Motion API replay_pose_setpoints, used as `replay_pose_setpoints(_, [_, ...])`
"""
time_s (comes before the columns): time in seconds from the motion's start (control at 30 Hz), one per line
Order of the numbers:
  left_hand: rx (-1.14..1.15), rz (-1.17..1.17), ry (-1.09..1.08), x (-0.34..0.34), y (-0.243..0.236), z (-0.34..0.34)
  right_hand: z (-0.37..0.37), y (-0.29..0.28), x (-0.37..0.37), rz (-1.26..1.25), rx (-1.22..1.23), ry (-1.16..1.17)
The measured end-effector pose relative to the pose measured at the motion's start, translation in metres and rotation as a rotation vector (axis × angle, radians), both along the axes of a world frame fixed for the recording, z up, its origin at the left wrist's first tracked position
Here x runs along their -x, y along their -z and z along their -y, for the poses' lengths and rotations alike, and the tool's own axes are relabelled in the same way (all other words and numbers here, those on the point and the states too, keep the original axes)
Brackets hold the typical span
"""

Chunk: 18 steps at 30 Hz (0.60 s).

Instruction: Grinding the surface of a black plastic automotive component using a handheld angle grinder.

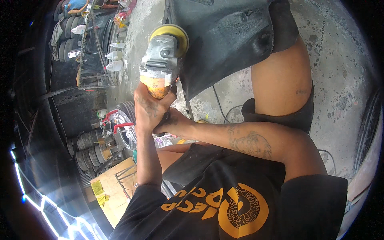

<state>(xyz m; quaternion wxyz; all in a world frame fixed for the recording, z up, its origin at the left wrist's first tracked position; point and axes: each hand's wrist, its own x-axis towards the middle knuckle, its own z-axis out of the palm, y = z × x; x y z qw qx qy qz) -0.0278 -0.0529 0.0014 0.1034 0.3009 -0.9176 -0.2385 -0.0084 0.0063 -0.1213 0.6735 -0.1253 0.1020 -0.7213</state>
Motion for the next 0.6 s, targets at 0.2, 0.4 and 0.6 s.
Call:
replay_pose_setpoints(0.2, [-0.003, 0.003, -0.004, -0.0002, -0.0016, -0.0020, -0.0030, -0.0034, 0.0025, -0.044, -0.045, -0.024])
replay_pose_setpoints(0.4, [0.006, -0.009, -0.035, -0.0003, -0.0026, -0.0036, -0.0012, -0.0012, 0.0034, -0.076, -0.007, -0.015])
replay_pose_setpoints(0.6, [0.038, 0.002, -0.038, 0.0010, -0.0040, -0.0053, -0.0031, -0.0024, 0.0037, -0.099, 0.000, 0.004])
